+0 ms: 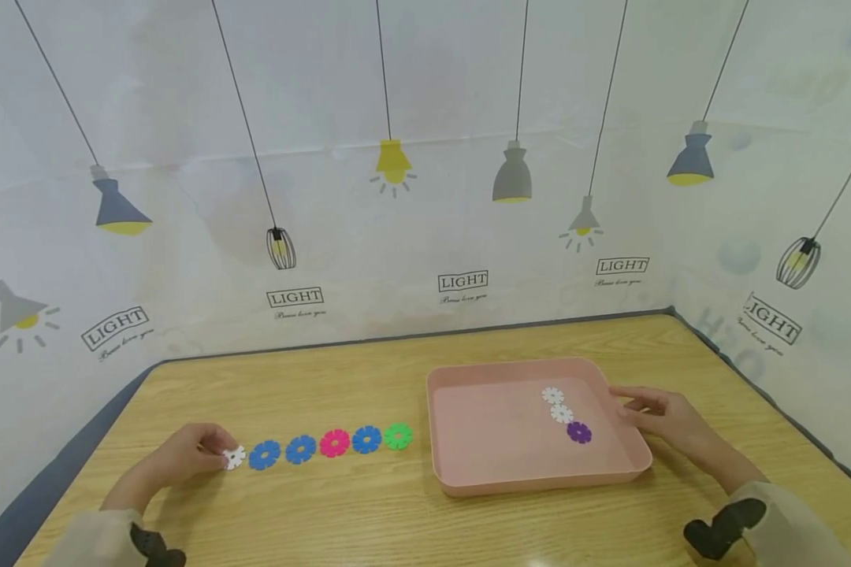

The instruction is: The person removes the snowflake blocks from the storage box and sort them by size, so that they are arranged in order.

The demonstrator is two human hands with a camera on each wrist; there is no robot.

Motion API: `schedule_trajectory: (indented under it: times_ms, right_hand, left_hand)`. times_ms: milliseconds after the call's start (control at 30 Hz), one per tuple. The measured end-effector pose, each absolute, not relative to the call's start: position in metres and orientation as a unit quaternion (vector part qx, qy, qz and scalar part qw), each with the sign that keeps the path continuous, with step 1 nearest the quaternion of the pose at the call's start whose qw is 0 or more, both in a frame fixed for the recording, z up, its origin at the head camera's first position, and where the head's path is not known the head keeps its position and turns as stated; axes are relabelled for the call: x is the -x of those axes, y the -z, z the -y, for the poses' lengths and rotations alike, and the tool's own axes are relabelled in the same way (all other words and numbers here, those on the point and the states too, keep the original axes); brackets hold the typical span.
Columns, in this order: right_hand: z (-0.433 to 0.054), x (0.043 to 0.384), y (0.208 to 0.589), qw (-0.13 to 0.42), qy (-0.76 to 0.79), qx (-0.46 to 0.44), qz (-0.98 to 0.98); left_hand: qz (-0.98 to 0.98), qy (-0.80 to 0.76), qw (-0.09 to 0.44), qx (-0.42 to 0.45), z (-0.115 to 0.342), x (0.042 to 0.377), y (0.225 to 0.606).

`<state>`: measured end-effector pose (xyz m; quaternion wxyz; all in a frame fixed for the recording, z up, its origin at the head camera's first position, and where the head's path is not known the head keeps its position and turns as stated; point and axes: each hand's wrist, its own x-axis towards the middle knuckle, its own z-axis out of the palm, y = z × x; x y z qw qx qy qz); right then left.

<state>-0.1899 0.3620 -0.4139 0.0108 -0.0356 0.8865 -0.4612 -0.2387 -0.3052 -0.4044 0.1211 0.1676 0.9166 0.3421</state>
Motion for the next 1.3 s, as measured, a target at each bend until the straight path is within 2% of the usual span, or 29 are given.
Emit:
schedule_trajectory:
  times_ms: [433,700,1033,1300]
  right_hand:
    - [-0.363,0.189,0.413,0.004,0.457,0.035,-0.889]
    - [-0.364,0.187,0.413,0.003,0.457,0.034,-0.889]
    - [-0.363,0.187,0.413,0.008,0.460,0.036,-0.887]
    - [-0.361,0.189,0.413,0.002,0.453,0.039,-0.891]
  left_hand:
    - [-0.922,-0.330,0.132,-0.152,0.303,0.240,0.399]
    - [-0.938,-0.291,0.097,-0.163,0.286,0.240,0.379]
    - [-0.915,-0.313,0.076,-0.244,0.195,0.246,0.352]
    - [-0.881,-0.320,0.078,-0.340,0.108,0.251,0.355]
